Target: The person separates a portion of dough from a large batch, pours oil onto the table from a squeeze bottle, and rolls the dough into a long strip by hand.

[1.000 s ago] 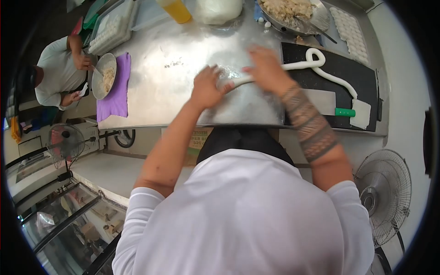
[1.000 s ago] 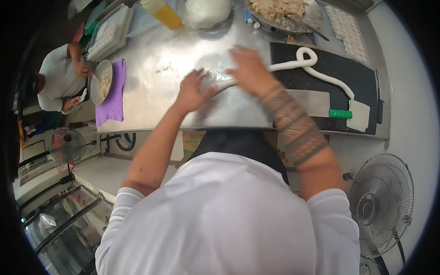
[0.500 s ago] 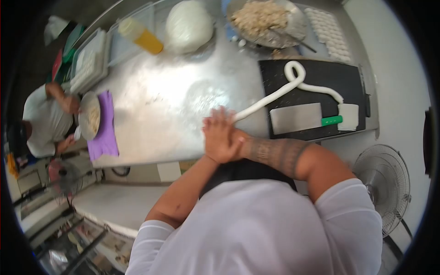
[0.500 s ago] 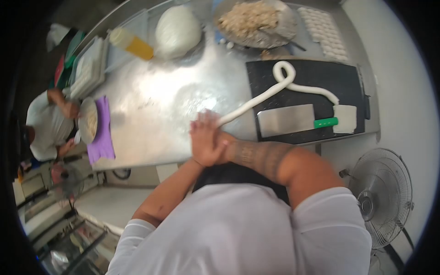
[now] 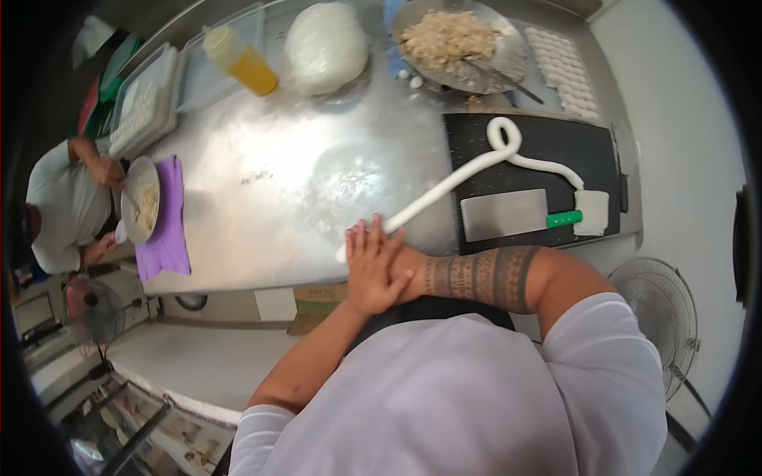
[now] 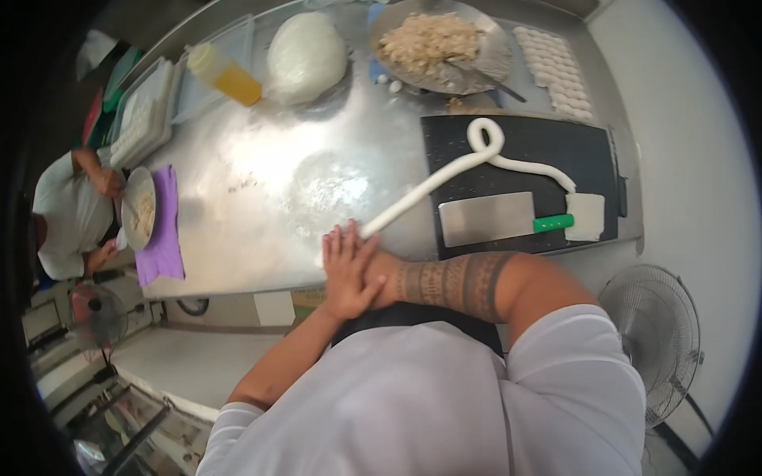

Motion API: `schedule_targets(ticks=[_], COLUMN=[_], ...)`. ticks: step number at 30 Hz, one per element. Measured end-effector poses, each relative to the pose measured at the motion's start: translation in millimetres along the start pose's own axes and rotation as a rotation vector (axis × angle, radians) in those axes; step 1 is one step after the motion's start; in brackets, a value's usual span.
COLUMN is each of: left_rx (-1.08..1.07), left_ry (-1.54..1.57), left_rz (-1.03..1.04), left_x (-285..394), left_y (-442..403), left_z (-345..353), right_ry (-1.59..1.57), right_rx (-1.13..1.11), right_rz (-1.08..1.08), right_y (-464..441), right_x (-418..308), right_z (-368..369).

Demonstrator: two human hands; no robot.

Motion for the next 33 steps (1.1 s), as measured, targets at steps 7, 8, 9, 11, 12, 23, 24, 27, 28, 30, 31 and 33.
schedule_targets(ticks=[7,8,9,11,12,23,24,27,28,30,31,33], left_rx=[0.307,0.325,0.333,0.335,0.325,0.356,0.373,0.39,0.373,0.287,0.226,0.168], left_ry=[0.046,0.081,0.049,-0.013,-0.026,0.027,-0.018,-0.071,-0.034,-0.017,-0.041,-0.107], left_rz=[-0.117,-0.132,-0.12,-0.094,-0.065,-0.159,-0.144,-0.106,-0.112,-0.117,-0.11,-0.096], left_x=[-111,-131,-137,-135,-115,-78,-97,-122,-120,-107,-98,-72], left_y=[-122,-138,-142,-143,-129,-66,-82,-107,-103,-73,-45,21], left_z=[-58,-69,-72,-71,-67,-47,-58,-81,-80,-64,-50,-24], right_ry=[0.433,0.483,0.531,0.617,0.366,0.52,0.573,0.589,0.581,0.556,0.532,0.357], right_rx=[-0.307,-0.273,-0.235,-0.153,-0.057,-0.184,-0.155,-0.174,-0.163,-0.148,-0.204,-0.231], right_rz=[0.04,0.026,0.016,0.007,-0.025,-0.033,-0.03,0.003,0.03,0.084,0.119,0.149], right_y=[-115,-129,-142,-155,-137,-98,-121,-156,-152,-124,-98,-28], right_x=[84,89,92,88,77,59,70,76,74,60,57,30], right_z=[0,-9,-16,-19,-8,8,5,-14,-16,-14,-5,-1])
Point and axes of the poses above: each hand's wrist, its own y-axis away from the middle knuckle, its own z-axis out of the palm, x = y × z, the point moved 6 cm from there along -y, towards the middle knuckle, and after that the axes turned 3 degrees about -z, right-handed, at the moved point
